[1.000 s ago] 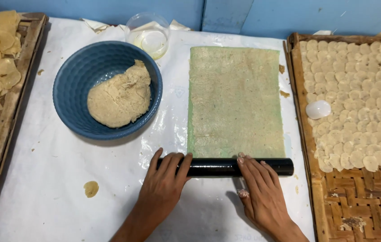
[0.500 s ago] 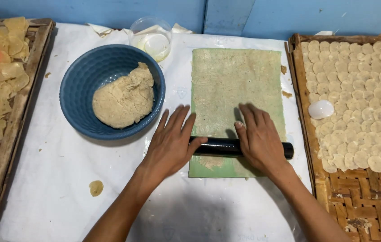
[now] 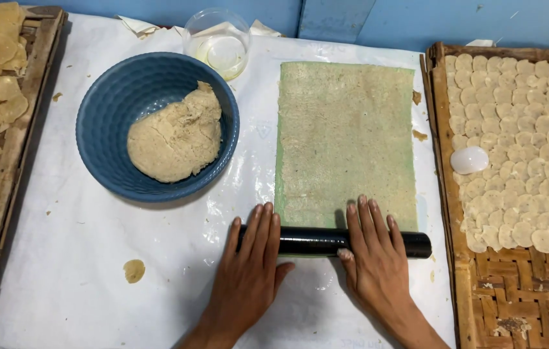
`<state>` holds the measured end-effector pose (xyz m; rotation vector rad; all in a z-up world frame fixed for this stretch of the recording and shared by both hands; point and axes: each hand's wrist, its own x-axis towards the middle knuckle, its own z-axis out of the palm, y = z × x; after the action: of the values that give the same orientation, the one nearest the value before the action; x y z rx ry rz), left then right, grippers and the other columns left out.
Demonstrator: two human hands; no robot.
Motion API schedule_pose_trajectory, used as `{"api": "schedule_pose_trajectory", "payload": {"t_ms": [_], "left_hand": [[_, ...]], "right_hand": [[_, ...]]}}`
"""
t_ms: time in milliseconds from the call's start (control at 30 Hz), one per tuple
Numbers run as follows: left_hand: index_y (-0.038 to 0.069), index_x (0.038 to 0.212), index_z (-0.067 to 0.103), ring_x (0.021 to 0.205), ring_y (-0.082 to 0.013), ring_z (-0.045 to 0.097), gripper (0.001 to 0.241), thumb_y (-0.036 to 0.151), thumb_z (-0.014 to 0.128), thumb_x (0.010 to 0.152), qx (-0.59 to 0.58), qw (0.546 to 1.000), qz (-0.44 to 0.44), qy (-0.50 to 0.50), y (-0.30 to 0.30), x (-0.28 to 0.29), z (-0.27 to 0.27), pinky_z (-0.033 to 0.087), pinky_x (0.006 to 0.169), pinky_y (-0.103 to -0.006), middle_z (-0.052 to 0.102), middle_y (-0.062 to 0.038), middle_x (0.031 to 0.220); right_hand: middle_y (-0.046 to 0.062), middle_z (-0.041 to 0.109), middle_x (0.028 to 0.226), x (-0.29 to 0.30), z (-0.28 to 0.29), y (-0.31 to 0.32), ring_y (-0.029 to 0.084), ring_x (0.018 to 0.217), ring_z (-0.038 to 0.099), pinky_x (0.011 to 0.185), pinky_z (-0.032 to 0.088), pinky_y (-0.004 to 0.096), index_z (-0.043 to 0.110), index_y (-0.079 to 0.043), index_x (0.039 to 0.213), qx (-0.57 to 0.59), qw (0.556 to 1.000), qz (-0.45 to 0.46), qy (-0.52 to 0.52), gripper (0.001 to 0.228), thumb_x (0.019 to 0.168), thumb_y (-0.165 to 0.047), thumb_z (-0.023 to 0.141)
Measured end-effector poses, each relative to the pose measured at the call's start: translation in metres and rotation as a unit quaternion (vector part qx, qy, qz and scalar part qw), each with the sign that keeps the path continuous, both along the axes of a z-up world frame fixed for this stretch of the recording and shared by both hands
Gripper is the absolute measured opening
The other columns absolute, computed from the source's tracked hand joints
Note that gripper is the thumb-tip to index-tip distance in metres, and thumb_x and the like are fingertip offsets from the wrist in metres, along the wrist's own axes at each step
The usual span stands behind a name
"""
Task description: Rolling out cracker dough with a rolling pin and cutting it into circular shapes using a cutter.
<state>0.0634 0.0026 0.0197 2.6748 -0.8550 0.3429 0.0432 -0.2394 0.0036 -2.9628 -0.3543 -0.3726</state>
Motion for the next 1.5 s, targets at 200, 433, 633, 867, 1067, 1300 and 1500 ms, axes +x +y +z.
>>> {"api": "schedule_pose_trajectory", "payload": {"t_ms": [200, 433, 633, 867, 1067, 1300, 1500], "left_hand": [[-0.009, 0.149, 0.038, 0.151, -0.0415, 0.033, 0.067, 0.03, 0.057, 0.098, -0.002, 1.0, -0.028, -0.006, 0.01, -0.037, -0.016, 0.024, 0.122, -0.0565, 0.037, -0.031, 0.159], [-0.001, 0.128, 0.057, 0.126, -0.0379, 0.058, 0.044, 0.015, 0.073, 0.09, -0.099, 0.995, -0.016, -0.001, 0.019, -0.049, -0.01, 0.044, 0.107, -0.0558, 0.059, -0.023, 0.133], [-0.006, 0.133, 0.056, 0.116, -0.0349, 0.058, 0.055, 0.035, 0.065, 0.097, -0.099, 0.995, 0.003, 0.012, 0.019, -0.057, -0.014, 0.043, 0.103, -0.0516, 0.056, -0.023, 0.132], [0.001, 0.118, 0.057, 0.126, -0.0361, 0.058, 0.041, 0.027, 0.073, 0.091, -0.101, 0.993, -0.016, 0.052, 0.019, -0.065, -0.025, 0.035, 0.111, -0.0586, 0.061, -0.022, 0.129], [0.003, 0.116, 0.058, 0.111, -0.0316, 0.065, 0.039, 0.024, 0.077, 0.089, -0.111, 0.992, -0.052, 0.003, 0.019, -0.053, -0.009, 0.046, 0.098, -0.0518, 0.066, -0.018, 0.12], [0.001, 0.121, 0.055, 0.102, -0.0283, 0.061, 0.039, 0.02, 0.072, 0.091, -0.097, 0.994, -0.051, 0.028, 0.01, -0.01, 0.015, 0.041, 0.101, -0.0527, 0.062, -0.015, 0.113], [-0.012, 0.136, 0.052, 0.142, -0.0458, 0.045, 0.056, 0.03, 0.057, 0.1, -0.07, 0.997, 0.008, 0.021, -0.003, 0.024, 0.003, 0.023, 0.121, -0.0633, 0.051, -0.035, 0.146]], "right_hand": [[0.024, 0.031, 0.165, -0.043, -0.017, -0.007, 0.035, 0.155, 0.028, 0.125, 0.02, 0.051, 0.03, 0.002, 0.156, -0.028, 0.999, 0.014, 0.01, 0.07, 0.101, -0.041, 0.037], [0.016, 0.035, 0.164, -0.089, -0.01, -0.006, 0.027, 0.156, 0.028, 0.128, 0.016, 0.047, 0.034, -0.001, 0.154, 0.032, 0.998, 0.036, 0.029, 0.063, 0.099, -0.031, 0.039], [0.016, 0.063, 0.138, -0.095, 0.006, -0.001, 0.03, 0.128, 0.058, 0.113, 0.043, 0.047, 0.056, 0.0, 0.136, 0.161, 0.987, 0.003, -0.015, 0.051, 0.099, -0.034, 0.044], [0.008, 0.071, 0.113, -0.066, 0.034, 0.009, 0.021, 0.096, 0.065, 0.087, 0.053, 0.035, 0.068, -0.005, 0.122, 0.174, 0.983, 0.004, 0.055, 0.044, 0.082, -0.022, 0.075], [0.008, 0.075, 0.103, -0.046, 0.047, 0.007, 0.02, 0.084, 0.067, 0.079, 0.056, 0.033, 0.072, -0.004, 0.114, 0.189, 0.981, 0.019, 0.039, 0.034, 0.084, -0.019, 0.072], [0.011, 0.074, 0.102, -0.005, 0.053, 0.004, 0.023, 0.088, 0.066, 0.083, 0.052, 0.036, 0.07, 0.0, 0.114, 0.167, 0.985, 0.027, -0.017, 0.032, 0.087, -0.016, 0.071], [0.014, 0.046, 0.158, 0.033, 0.017, -0.004, 0.031, 0.15, 0.038, 0.123, 0.025, 0.053, 0.04, -0.004, 0.152, -0.027, 0.997, 0.066, 0.008, 0.066, 0.105, -0.049, 0.03]]}}
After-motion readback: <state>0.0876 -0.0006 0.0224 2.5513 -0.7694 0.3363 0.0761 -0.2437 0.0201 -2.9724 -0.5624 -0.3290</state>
